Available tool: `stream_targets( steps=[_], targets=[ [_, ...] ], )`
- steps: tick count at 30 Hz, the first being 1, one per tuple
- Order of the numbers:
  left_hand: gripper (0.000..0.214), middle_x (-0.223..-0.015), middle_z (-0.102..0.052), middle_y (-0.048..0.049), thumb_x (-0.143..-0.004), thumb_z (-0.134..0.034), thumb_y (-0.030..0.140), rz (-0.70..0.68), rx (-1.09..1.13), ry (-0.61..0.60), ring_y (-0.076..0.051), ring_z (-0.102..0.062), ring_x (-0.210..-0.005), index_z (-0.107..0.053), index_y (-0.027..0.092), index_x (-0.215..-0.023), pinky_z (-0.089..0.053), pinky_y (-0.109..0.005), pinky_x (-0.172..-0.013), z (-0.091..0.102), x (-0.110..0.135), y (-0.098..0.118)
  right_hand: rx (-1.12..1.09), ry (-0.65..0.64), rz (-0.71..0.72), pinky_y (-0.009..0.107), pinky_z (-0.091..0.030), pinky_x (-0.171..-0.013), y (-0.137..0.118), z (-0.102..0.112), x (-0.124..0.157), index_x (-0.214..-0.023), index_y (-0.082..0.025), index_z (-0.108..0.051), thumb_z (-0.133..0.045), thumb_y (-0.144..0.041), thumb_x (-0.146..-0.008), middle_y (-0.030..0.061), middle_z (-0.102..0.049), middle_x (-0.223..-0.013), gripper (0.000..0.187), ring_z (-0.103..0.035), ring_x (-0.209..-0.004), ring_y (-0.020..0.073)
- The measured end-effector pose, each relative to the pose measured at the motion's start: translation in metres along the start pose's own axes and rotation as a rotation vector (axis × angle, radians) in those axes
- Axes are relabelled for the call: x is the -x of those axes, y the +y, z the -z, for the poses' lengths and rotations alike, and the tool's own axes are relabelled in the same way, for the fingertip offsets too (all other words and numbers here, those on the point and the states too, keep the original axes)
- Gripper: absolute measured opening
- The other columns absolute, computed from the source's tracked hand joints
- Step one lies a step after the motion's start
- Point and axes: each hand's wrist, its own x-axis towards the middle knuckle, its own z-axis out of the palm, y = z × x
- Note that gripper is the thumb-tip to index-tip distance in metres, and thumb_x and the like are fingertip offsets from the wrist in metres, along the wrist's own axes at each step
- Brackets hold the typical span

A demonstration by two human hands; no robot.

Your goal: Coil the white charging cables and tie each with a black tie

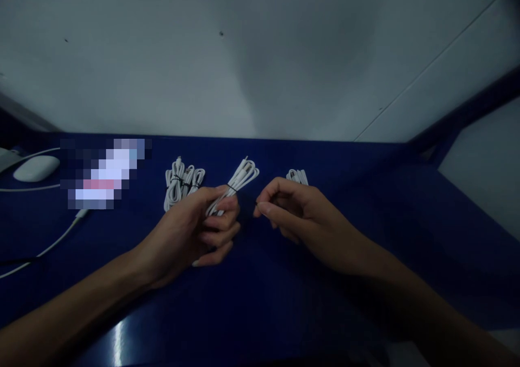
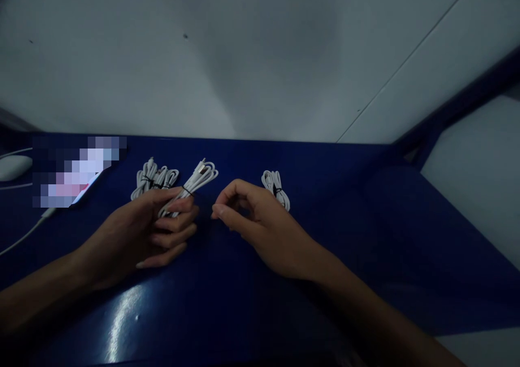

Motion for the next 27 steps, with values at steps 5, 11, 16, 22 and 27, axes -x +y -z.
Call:
stream_targets(
  steps=[5,11,16,22,27],
  targets=[
    [0.043,-0.070,-0.027,0.0076,-0.113,-0.053,0.052,-0.012,-0.058,-0.035,-0.009,-0.019,-0.052,-0.051,0.022,-0.082,-0.034,-0.015,-0.039,0.000,0.000,-0.002,-0.023,0.024,0.017,0.025,-0.037,-0.052,0.000,-0.002,0.000,-0.106,-0.022,-0.070,-0.072,-0.050,-0.110,-0.0028,-0.062,-0.080,0.028,-0.047,-0.060,0.0102],
    [0.047,-0.069,-0.028,0.0082,-0.114,-0.050,0.059,0.004,-0.027,-0.052,-0.009,-0.019,-0.051,-0.053,0.022,-0.085,-0.035,-0.015,-0.039,0.003,-0.002,-0.002,-0.040,0.021,0.027,0.023,-0.038,-0.051,0.003,-0.001,-0.003,-0.106,-0.021,-0.071,-0.075,-0.049,-0.109,-0.0038,-0.061,-0.079,0.028,-0.048,-0.059,0.0095],
    [0.051,-0.067,-0.023,0.0092,-0.114,-0.053,0.058,-0.038,-0.108,0.002,-0.008,-0.017,-0.049,-0.046,0.022,-0.079,-0.033,-0.014,-0.038,0.006,-0.003,-0.004,-0.031,0.021,0.048,0.024,-0.039,-0.053,0.004,-0.001,-0.004,-0.103,-0.021,-0.071,-0.076,-0.042,-0.108,-0.0036,-0.061,-0.080,0.022,-0.049,-0.061,0.0098],
    [0.057,-0.063,-0.019,0.0098,-0.113,-0.054,0.060,-0.054,-0.157,0.012,-0.007,-0.016,-0.046,-0.038,0.024,-0.072,-0.031,-0.015,-0.036,0.004,-0.005,-0.007,-0.060,-0.007,0.075,0.025,-0.044,-0.059,0.006,-0.001,-0.002,-0.105,-0.022,-0.071,-0.076,-0.032,-0.109,-0.0019,-0.069,-0.088,0.012,-0.057,-0.068,0.0107],
    [0.058,-0.060,-0.023,0.0091,-0.112,-0.059,0.056,-0.075,-0.198,-0.023,-0.007,-0.021,-0.044,-0.038,0.024,-0.069,-0.030,-0.016,-0.035,0.002,-0.006,-0.015,-0.135,-0.093,0.061,0.027,-0.054,-0.073,0.008,-0.004,-0.001,-0.120,-0.024,-0.068,-0.070,-0.031,-0.113,0.0000,-0.074,-0.101,0.010,-0.069,-0.087,0.0147]
  ],
)
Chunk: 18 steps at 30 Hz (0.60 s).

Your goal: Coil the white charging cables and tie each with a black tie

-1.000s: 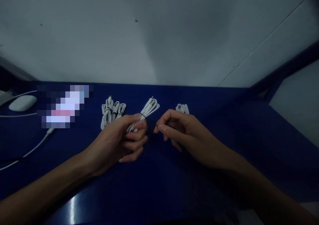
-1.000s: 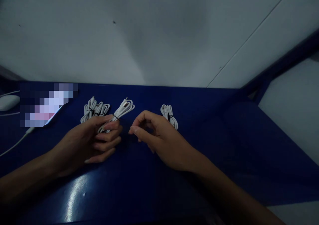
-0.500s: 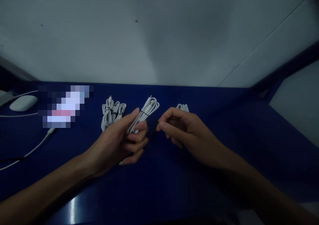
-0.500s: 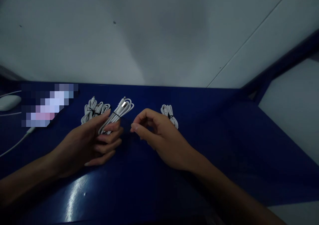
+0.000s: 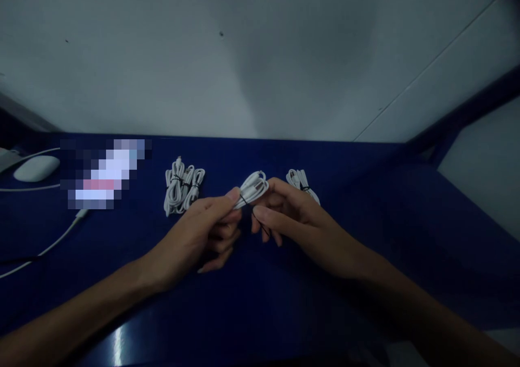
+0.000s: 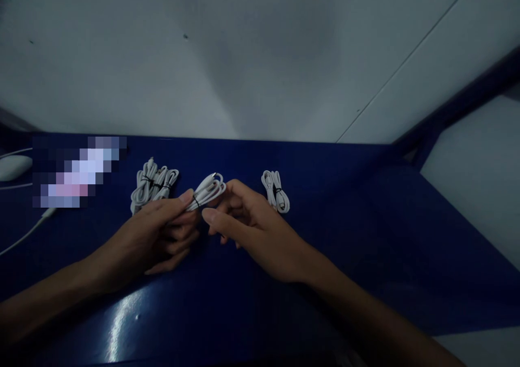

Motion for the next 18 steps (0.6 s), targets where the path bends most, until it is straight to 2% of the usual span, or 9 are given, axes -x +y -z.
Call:
stream_targets(
  steps=[4,6,9,14,18],
  targets=[
    [0.047,-0.066,-0.029,0.0081,-0.116,-0.054,0.046,-0.044,-0.076,-0.002,-0.008,-0.022,-0.049,-0.052,0.021,-0.076,-0.033,-0.016,-0.039,0.0011,0.0032,-0.0078,-0.050,-0.075,0.010,0.027,-0.055,-0.076,-0.0004,-0.0033,-0.0025,-0.114,-0.023,-0.072,-0.071,-0.030,-0.113,-0.0027,-0.068,-0.087,0.007,-0.066,-0.081,0.0137],
    [0.046,-0.067,-0.029,0.0080,-0.118,-0.051,0.043,-0.050,-0.096,-0.017,-0.008,-0.022,-0.051,-0.057,0.020,-0.079,-0.033,-0.016,-0.040,0.0018,0.0043,-0.0091,-0.084,-0.109,-0.002,0.028,-0.055,-0.075,0.0001,-0.0039,-0.0040,-0.109,-0.022,-0.073,-0.070,-0.033,-0.114,-0.0024,-0.067,-0.085,0.013,-0.065,-0.078,0.0139],
    [0.049,-0.066,-0.029,0.0078,-0.119,-0.048,0.043,-0.055,-0.114,-0.037,-0.008,-0.023,-0.050,-0.064,0.018,-0.079,-0.032,-0.016,-0.040,0.0011,0.0048,-0.0077,-0.151,-0.154,-0.034,0.029,-0.057,-0.075,0.0021,-0.0036,-0.0062,-0.105,-0.020,-0.074,-0.069,-0.036,-0.114,-0.0011,-0.069,-0.083,0.019,-0.067,-0.078,0.0147],
    [0.057,-0.063,-0.042,0.0048,-0.120,-0.042,0.046,-0.033,-0.138,-0.056,-0.008,-0.028,-0.048,-0.078,0.015,-0.089,-0.028,-0.018,-0.040,-0.0021,0.0058,-0.0058,-0.297,-0.209,-0.075,0.029,-0.059,-0.078,0.0036,-0.0029,-0.0094,-0.105,-0.018,-0.074,-0.074,-0.035,-0.111,0.0000,-0.073,-0.087,0.019,-0.072,-0.081,0.0149],
    [0.052,-0.065,-0.032,0.0077,-0.118,-0.050,0.050,-0.023,-0.122,-0.025,-0.008,-0.023,-0.050,-0.077,0.016,-0.089,-0.026,-0.018,-0.041,-0.0030,0.0077,-0.0052,-0.315,-0.250,-0.097,0.024,-0.055,-0.075,0.0028,-0.0004,-0.0099,-0.091,-0.017,-0.072,-0.073,-0.033,-0.112,-0.0028,-0.069,-0.080,0.026,-0.064,-0.069,0.0098]
  ],
)
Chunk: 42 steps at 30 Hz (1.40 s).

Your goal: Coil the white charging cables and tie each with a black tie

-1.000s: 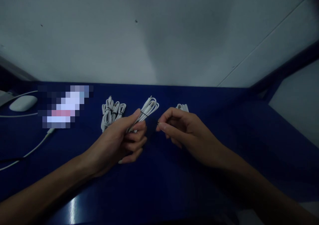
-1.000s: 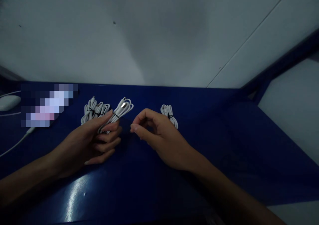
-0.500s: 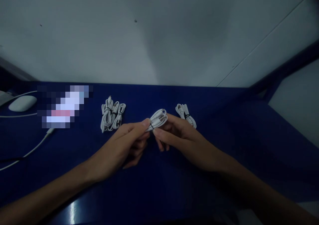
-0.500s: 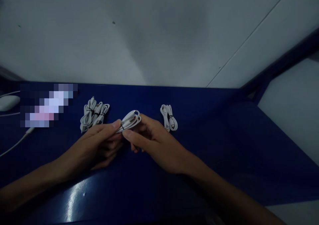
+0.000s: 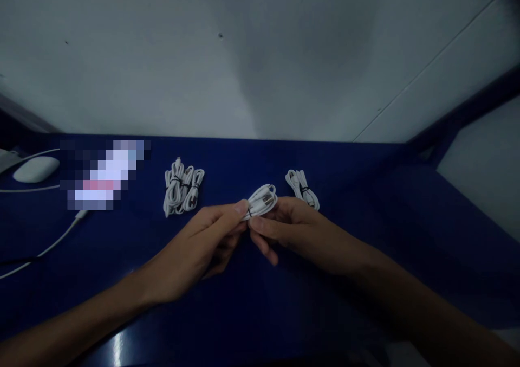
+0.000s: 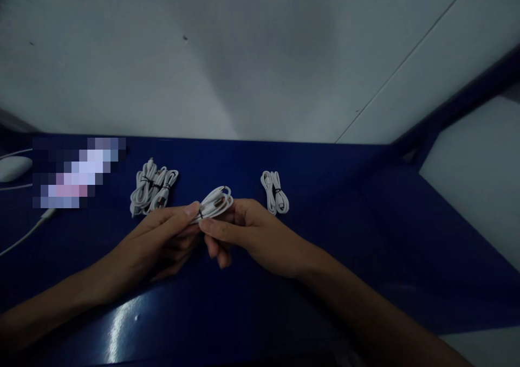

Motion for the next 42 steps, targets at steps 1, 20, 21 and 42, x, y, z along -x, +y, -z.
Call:
stream_targets(
  steps=[1,20,21,42],
  targets=[
    [0.051,-0.066,-0.030,0.0083,-0.117,-0.053,0.051,0.004,0.007,0.006,-0.008,-0.021,-0.051,-0.076,0.016,-0.090,-0.026,-0.018,-0.041,0.000,0.000,0.001,0.002,-0.006,-0.001,0.023,-0.054,-0.073,0.000,0.001,0.000,-0.089,-0.017,-0.072,-0.073,-0.032,-0.112,-0.0032,-0.069,-0.079,0.028,-0.063,-0.067,0.0088],
    [0.043,-0.069,-0.031,0.0082,-0.117,-0.055,0.053,-0.013,0.018,0.064,-0.008,-0.021,-0.053,-0.062,0.020,-0.089,-0.022,-0.019,-0.043,-0.004,0.002,0.002,-0.128,0.076,-0.020,0.022,-0.047,-0.062,0.003,-0.001,0.000,-0.098,-0.017,-0.082,-0.081,-0.037,-0.107,-0.0040,-0.063,-0.072,0.022,-0.054,-0.062,0.0090],
    [0.043,-0.069,-0.031,0.0082,-0.117,-0.055,0.052,-0.014,0.024,0.068,-0.009,-0.021,-0.053,-0.061,0.021,-0.089,-0.022,-0.019,-0.043,-0.004,0.001,0.001,-0.133,0.090,-0.005,0.021,-0.047,-0.061,0.003,-0.002,-0.001,-0.097,-0.017,-0.082,-0.081,-0.037,-0.106,-0.0045,-0.061,-0.071,0.022,-0.053,-0.061,0.0086],
    [0.040,-0.069,-0.031,0.0074,-0.115,-0.056,0.050,-0.051,-0.021,0.188,-0.011,-0.022,-0.054,-0.063,0.021,-0.089,-0.024,-0.020,-0.044,-0.005,0.002,-0.006,0.360,0.416,0.239,0.028,-0.048,-0.062,0.008,-0.017,0.003,-0.088,-0.024,-0.082,-0.073,-0.031,-0.109,-0.0021,-0.070,-0.077,0.024,-0.057,-0.065,0.0126]
  ],
)
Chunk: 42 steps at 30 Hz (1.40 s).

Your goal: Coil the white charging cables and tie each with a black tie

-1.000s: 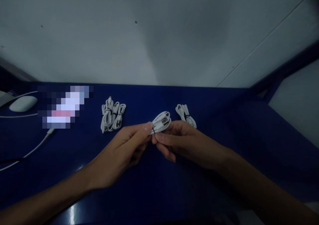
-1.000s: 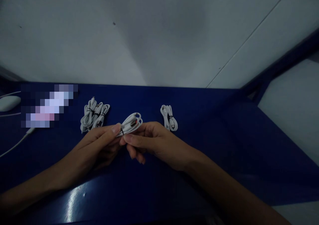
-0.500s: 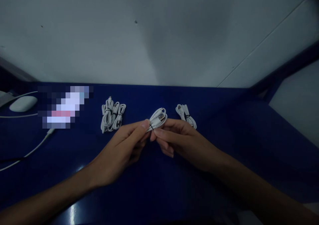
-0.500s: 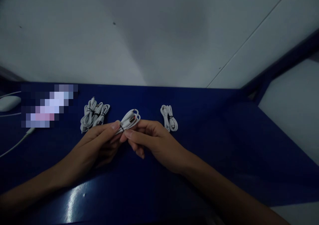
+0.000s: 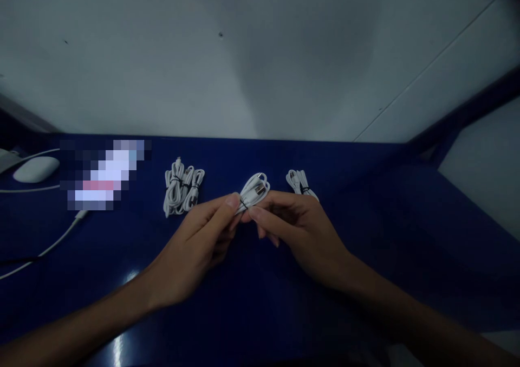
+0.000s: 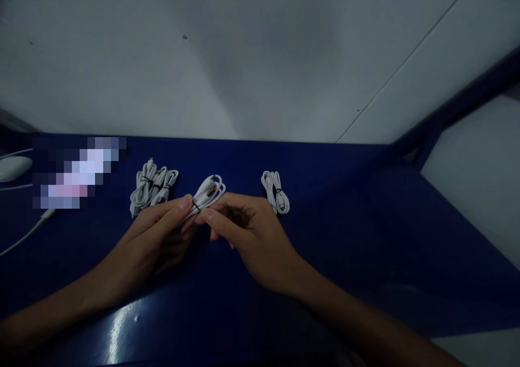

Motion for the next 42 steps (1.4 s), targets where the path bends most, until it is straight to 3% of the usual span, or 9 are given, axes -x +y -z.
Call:
stream_targets(
  steps=[8,15,19,25,29,34,38,42],
  targets=[
    [0.047,-0.062,-0.026,0.0094,-0.114,-0.060,0.054,0.030,0.029,0.008,-0.009,-0.018,-0.049,-0.053,0.022,-0.080,-0.019,-0.019,-0.041,0.000,-0.001,0.001,0.389,0.136,0.270,0.033,-0.051,-0.073,0.003,-0.008,0.005,-0.091,-0.025,-0.075,-0.069,-0.023,-0.112,-0.0019,-0.074,-0.084,0.022,-0.067,-0.076,0.0157],
    [0.052,-0.055,-0.040,0.0068,-0.115,-0.053,0.055,0.016,-0.023,-0.005,-0.009,-0.031,-0.042,-0.057,0.021,-0.076,-0.026,-0.021,-0.039,0.001,-0.001,0.001,0.562,0.160,0.411,0.036,-0.054,-0.073,0.010,-0.007,0.006,-0.100,-0.025,-0.075,-0.063,-0.023,-0.114,0.0019,-0.077,-0.091,0.019,-0.070,-0.079,0.0194],
    [0.054,-0.059,-0.054,0.0031,-0.116,-0.051,0.056,-0.047,-0.113,0.012,-0.012,-0.049,-0.048,-0.065,0.020,-0.078,-0.041,-0.023,-0.046,0.000,-0.002,0.004,0.514,0.103,0.382,0.037,-0.054,-0.075,0.008,-0.003,0.005,-0.097,-0.025,-0.074,-0.061,-0.024,-0.115,0.0029,-0.077,-0.094,0.023,-0.070,-0.082,0.0200],
    [0.041,-0.083,-0.069,0.0019,-0.117,-0.055,0.055,-0.215,-0.419,0.097,-0.016,-0.067,-0.080,-0.070,0.023,-0.095,-0.052,-0.028,-0.078,-0.002,0.002,0.008,0.443,0.077,0.345,0.035,-0.050,-0.073,0.005,0.000,0.004,-0.095,-0.025,-0.071,-0.060,-0.026,-0.117,-0.0002,-0.071,-0.089,0.024,-0.064,-0.078,0.0167],
    [0.029,-0.107,-0.076,0.0009,-0.116,-0.061,0.050,-0.276,-0.387,0.133,-0.018,-0.071,-0.095,-0.069,0.031,-0.136,-0.055,-0.030,-0.087,-0.002,0.002,0.006,0.364,0.064,0.286,0.034,-0.048,-0.073,0.003,0.001,0.004,-0.094,-0.024,-0.071,-0.061,-0.028,-0.117,-0.0002,-0.072,-0.092,0.025,-0.064,-0.079,0.0162],
    [0.035,-0.137,-0.076,-0.0023,-0.112,-0.071,0.038,-0.355,-0.295,0.131,-0.019,-0.074,-0.115,-0.073,0.036,-0.147,-0.059,-0.029,-0.099,-0.002,0.001,0.008,0.189,0.000,0.188,0.032,-0.046,-0.069,-0.001,0.003,0.003,-0.095,-0.025,-0.072,-0.064,-0.032,-0.116,-0.0016,-0.069,-0.086,0.024,-0.059,-0.073,0.0150],
    [0.056,-0.136,-0.078,-0.0013,-0.108,-0.077,0.036,-0.366,-0.251,0.120,-0.019,-0.076,-0.114,-0.062,0.046,-0.162,-0.062,-0.028,-0.093,-0.002,0.000,0.013,0.123,-0.045,0.152,0.030,-0.042,-0.065,-0.002,0.006,0.002,-0.095,-0.024,-0.073,-0.066,-0.033,-0.116,-0.0036,-0.063,-0.080,0.024,-0.052,-0.067,0.0130],
    [0.050,-0.126,-0.083,-0.0021,-0.109,-0.077,0.031,-0.425,-0.250,0.058,-0.020,-0.079,-0.111,-0.069,0.041,-0.157,-0.065,-0.028,-0.094,0.001,-0.002,0.014,0.060,-0.087,0.148,0.029,-0.040,-0.063,-0.001,0.009,0.002,-0.095,-0.022,-0.072,-0.066,-0.033,-0.116,-0.0040,-0.058,-0.076,0.024,-0.048,-0.065,0.0127]
  ],
)
